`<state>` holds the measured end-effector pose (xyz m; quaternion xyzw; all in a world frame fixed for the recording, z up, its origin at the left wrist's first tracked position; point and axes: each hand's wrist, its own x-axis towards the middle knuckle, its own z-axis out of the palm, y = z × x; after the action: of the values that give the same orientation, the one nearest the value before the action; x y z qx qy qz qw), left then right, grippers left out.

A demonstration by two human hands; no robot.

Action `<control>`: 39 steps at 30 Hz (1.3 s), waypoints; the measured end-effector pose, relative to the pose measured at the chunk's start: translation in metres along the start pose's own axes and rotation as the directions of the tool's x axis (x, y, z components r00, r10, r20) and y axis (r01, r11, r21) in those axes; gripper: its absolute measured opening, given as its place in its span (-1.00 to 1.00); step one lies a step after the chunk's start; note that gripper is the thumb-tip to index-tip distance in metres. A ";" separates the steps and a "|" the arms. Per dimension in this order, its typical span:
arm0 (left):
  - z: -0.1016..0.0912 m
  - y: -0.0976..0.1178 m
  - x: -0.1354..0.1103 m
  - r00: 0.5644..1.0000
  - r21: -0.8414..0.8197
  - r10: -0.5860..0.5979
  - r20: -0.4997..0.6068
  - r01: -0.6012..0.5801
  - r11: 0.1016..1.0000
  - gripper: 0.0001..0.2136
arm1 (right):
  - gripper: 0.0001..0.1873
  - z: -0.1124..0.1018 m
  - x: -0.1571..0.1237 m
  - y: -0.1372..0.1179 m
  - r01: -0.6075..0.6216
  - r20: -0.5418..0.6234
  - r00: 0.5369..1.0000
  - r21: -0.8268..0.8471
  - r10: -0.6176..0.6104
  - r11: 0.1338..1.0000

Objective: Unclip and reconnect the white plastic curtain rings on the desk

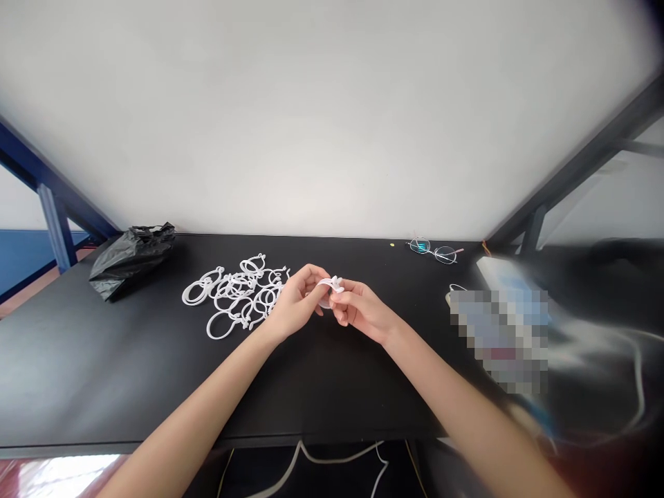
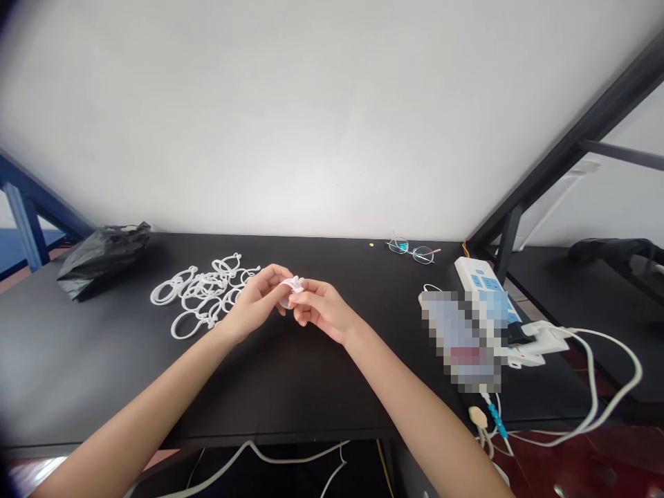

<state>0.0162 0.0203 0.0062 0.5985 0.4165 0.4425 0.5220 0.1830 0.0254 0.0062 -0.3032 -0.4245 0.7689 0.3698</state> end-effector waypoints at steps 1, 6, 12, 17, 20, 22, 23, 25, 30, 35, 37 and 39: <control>-0.001 -0.001 0.000 0.997 0.152 0.075 -0.015 -0.072 0.986 -0.87 | -0.80 0.001 -0.001 0.000 0.017 -0.001 1.000 -0.038 -0.017 0.999; -0.005 -0.005 -0.003 0.968 0.570 0.167 0.189 -0.247 0.784 -0.87 | -0.64 0.004 -0.004 0.005 0.014 0.039 0.999 -0.219 -0.006 0.976; -0.004 -0.008 -0.005 0.944 0.623 0.185 0.273 -0.320 0.714 -0.86 | -0.52 0.005 -0.004 0.006 0.018 0.018 1.000 -0.280 -0.014 0.960; -0.012 -0.015 -0.001 0.956 0.666 0.187 0.225 -0.291 0.687 -0.81 | -0.54 0.012 -0.005 0.009 0.172 -0.010 0.983 -0.324 -0.185 0.930; -0.015 -0.018 0.001 0.954 0.619 0.196 0.225 -0.295 0.727 -0.83 | -0.53 0.018 -0.010 0.010 0.245 0.014 0.965 -0.396 -0.261 0.885; -0.016 -0.018 0.002 0.948 0.563 0.232 0.216 -0.315 0.764 -0.82 | -0.51 0.020 -0.014 0.010 0.285 0.029 0.950 -0.479 -0.310 0.830; -0.016 -0.017 0.003 0.946 0.536 0.253 0.201 -0.323 0.780 -0.78 | -0.50 0.021 -0.016 0.010 0.310 0.044 0.940 -0.517 -0.337 0.798; -0.016 -0.014 0.003 0.946 0.491 0.276 0.167 -0.323 0.809 -0.69 | -0.50 0.022 -0.020 0.009 0.347 0.068 0.925 -0.554 -0.374 0.757; -0.010 -0.007 0.001 0.960 0.428 0.237 0.146 -0.277 0.860 -0.66 | -0.58 0.021 -0.017 0.005 0.313 0.052 0.946 -0.394 -0.319 0.864; -0.021 0.010 -0.003 0.984 0.455 0.134 0.114 -0.172 0.874 -0.67 | -0.60 0.006 -0.004 0.004 0.290 -0.203 0.904 -0.355 -0.376 0.889; -0.041 0.016 -0.006 0.993 0.493 0.108 0.043 -0.115 0.862 -0.59 | -0.63 -0.003 0.001 0.006 0.286 -0.308 0.842 -0.439 -0.442 0.852; -0.071 0.016 -0.011 0.981 0.535 0.140 -0.131 -0.049 0.843 -0.64 | -0.69 -0.007 0.005 0.009 0.271 -0.290 0.825 -0.550 -0.485 0.790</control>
<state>-0.0541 0.0265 0.0256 0.7000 0.5341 0.3838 0.2782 0.1832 0.0298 -0.0056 -0.4489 -0.5675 0.4618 0.5130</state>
